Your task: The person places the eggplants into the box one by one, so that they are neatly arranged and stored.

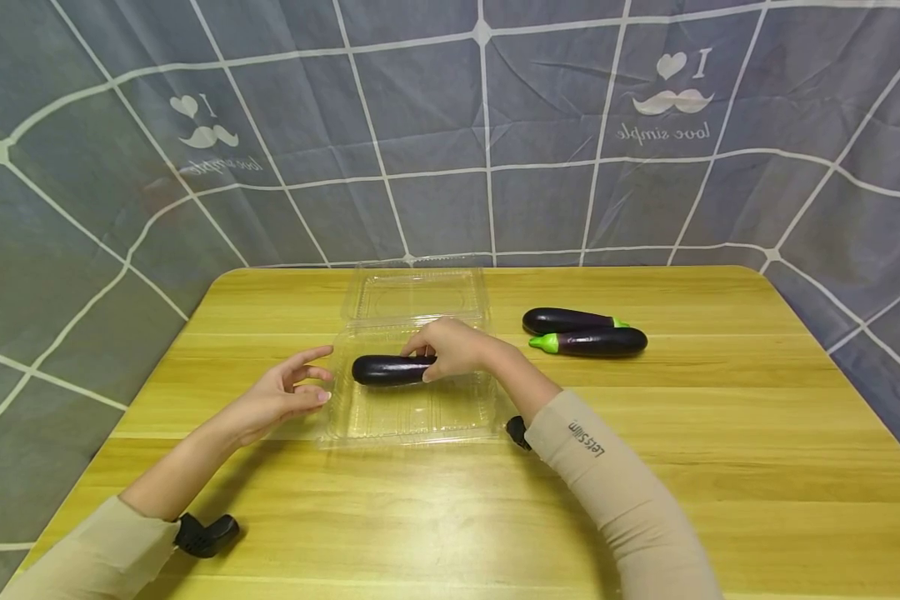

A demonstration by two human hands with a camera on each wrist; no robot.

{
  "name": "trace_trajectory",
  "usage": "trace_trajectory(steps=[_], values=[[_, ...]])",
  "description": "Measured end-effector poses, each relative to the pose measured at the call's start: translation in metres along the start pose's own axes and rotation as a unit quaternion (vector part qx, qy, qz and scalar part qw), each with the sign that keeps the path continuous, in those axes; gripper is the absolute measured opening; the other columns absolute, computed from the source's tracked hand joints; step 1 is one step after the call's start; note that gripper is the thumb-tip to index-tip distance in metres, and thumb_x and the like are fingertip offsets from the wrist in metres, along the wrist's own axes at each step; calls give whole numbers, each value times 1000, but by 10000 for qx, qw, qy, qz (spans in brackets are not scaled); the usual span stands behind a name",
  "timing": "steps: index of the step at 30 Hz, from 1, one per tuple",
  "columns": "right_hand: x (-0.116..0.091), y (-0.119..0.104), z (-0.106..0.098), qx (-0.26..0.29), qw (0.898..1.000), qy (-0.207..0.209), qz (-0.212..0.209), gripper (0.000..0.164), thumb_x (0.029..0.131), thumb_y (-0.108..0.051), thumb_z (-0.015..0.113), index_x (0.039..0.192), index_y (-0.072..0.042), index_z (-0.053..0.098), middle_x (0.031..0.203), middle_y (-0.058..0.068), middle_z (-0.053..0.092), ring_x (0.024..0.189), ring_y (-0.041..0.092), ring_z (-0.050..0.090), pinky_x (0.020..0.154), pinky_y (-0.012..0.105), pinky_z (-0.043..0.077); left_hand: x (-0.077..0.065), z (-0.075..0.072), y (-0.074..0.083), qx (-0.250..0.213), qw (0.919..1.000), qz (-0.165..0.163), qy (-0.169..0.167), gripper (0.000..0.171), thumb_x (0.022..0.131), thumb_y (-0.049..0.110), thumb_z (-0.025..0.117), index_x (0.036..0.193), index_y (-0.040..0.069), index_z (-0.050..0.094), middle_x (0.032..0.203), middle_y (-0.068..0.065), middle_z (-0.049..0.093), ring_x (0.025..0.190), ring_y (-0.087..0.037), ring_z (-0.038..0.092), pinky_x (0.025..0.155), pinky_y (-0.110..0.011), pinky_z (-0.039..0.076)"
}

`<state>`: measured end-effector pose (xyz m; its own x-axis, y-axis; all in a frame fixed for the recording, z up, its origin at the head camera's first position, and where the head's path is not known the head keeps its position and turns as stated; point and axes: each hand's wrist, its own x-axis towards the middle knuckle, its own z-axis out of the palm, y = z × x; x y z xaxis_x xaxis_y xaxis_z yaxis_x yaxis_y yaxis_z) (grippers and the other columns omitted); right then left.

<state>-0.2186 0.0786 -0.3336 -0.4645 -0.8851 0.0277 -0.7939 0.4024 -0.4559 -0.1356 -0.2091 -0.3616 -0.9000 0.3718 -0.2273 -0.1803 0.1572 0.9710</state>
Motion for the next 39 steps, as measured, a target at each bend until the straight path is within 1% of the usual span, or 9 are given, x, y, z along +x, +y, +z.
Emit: trace_trajectory(steps=[5, 12, 20, 25, 39], values=[[1, 1, 3, 36, 10000, 28, 69, 40, 77, -7, 74, 115, 0, 65, 105, 10, 66, 90, 20, 62, 81, 33, 50, 0, 0, 0, -6, 10000, 17, -11, 76, 87, 4, 63, 148, 6, 18, 122, -21, 39, 91, -14, 57, 81, -29, 50], [2, 3, 7, 130, 9996, -24, 264, 41, 78, -7, 73, 117, 0, 64, 107, 11, 65, 93, 21, 61, 83, 31, 49, 0, 0, 0, -34, 10000, 40, -26, 76, 87, 4, 62, 148, 5, 17, 121, -21, 40, 90, -14, 56, 82, -29, 50], [4, 5, 14, 230, 9991, -13, 342, 41, 78, -7, 74, 117, 0, 63, 108, 12, 65, 94, 21, 61, 83, 30, 48, 0, 0, -1, -8, 10000, 76, -47, 76, 87, 5, 63, 148, 5, 18, 118, -15, 42, 92, -15, 57, 82, -28, 50], [4, 6, 16, 265, 9987, 71, 421, 42, 78, -8, 74, 118, -1, 63, 109, 11, 65, 93, 20, 61, 81, 30, 49, 1, 0, -1, -63, 10000, 38, 5, 75, 86, 3, 64, 148, 7, 20, 117, -13, 43, 93, -17, 57, 81, -29, 51], [4, 11, 23, 391, 9967, 311, 640, 42, 79, -9, 74, 119, -3, 63, 112, 11, 64, 95, 21, 61, 83, 32, 48, 1, 1, -1, -68, 10000, 11, -5, 75, 86, 2, 63, 148, 8, 20, 114, -11, 44, 94, -19, 57, 81, -29, 51]])
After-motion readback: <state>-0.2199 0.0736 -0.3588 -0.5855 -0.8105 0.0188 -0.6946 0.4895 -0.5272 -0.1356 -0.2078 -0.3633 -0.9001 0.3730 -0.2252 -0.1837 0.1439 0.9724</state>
